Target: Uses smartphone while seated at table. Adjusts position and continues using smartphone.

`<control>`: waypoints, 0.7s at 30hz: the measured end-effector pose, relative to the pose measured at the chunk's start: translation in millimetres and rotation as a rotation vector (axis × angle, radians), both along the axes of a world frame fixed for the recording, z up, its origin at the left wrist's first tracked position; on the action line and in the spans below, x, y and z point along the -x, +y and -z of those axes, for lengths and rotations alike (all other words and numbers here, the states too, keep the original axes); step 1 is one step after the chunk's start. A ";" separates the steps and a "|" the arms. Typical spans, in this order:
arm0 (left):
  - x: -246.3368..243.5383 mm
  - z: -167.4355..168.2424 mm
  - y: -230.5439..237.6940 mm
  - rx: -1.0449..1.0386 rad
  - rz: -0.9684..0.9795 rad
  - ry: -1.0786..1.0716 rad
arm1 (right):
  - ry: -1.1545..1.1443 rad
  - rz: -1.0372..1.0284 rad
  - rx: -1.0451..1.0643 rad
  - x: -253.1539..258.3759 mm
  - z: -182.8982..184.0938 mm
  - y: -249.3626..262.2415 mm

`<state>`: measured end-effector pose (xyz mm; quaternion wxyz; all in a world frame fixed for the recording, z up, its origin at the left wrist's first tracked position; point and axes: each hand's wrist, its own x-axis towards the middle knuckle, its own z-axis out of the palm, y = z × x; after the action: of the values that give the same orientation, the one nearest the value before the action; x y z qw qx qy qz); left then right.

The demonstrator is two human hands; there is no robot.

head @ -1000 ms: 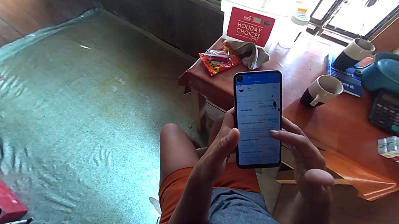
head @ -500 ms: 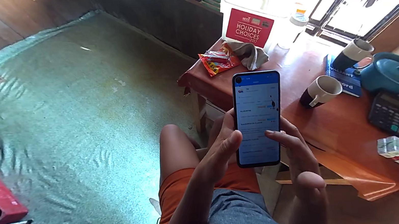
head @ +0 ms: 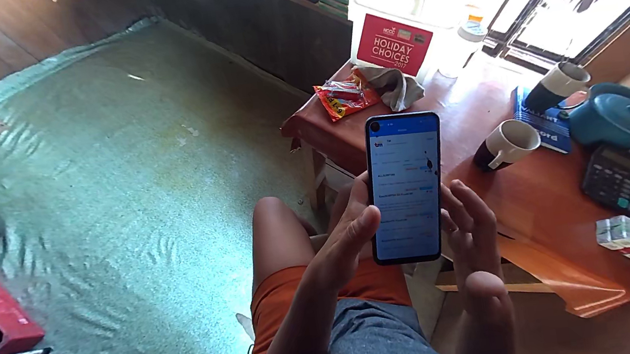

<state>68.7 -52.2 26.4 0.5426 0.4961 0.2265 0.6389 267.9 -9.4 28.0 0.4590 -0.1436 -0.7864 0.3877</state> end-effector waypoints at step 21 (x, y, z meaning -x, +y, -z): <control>-2.1 4.4 13.5 0.041 0.024 -0.056 | 0.184 0.050 0.190 21.4 9.8 -3.6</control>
<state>70.8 -38.7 22.0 0.5665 0.4695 0.2182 0.6410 246.6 -13.0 18.2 0.5233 -0.1697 -0.6968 0.4603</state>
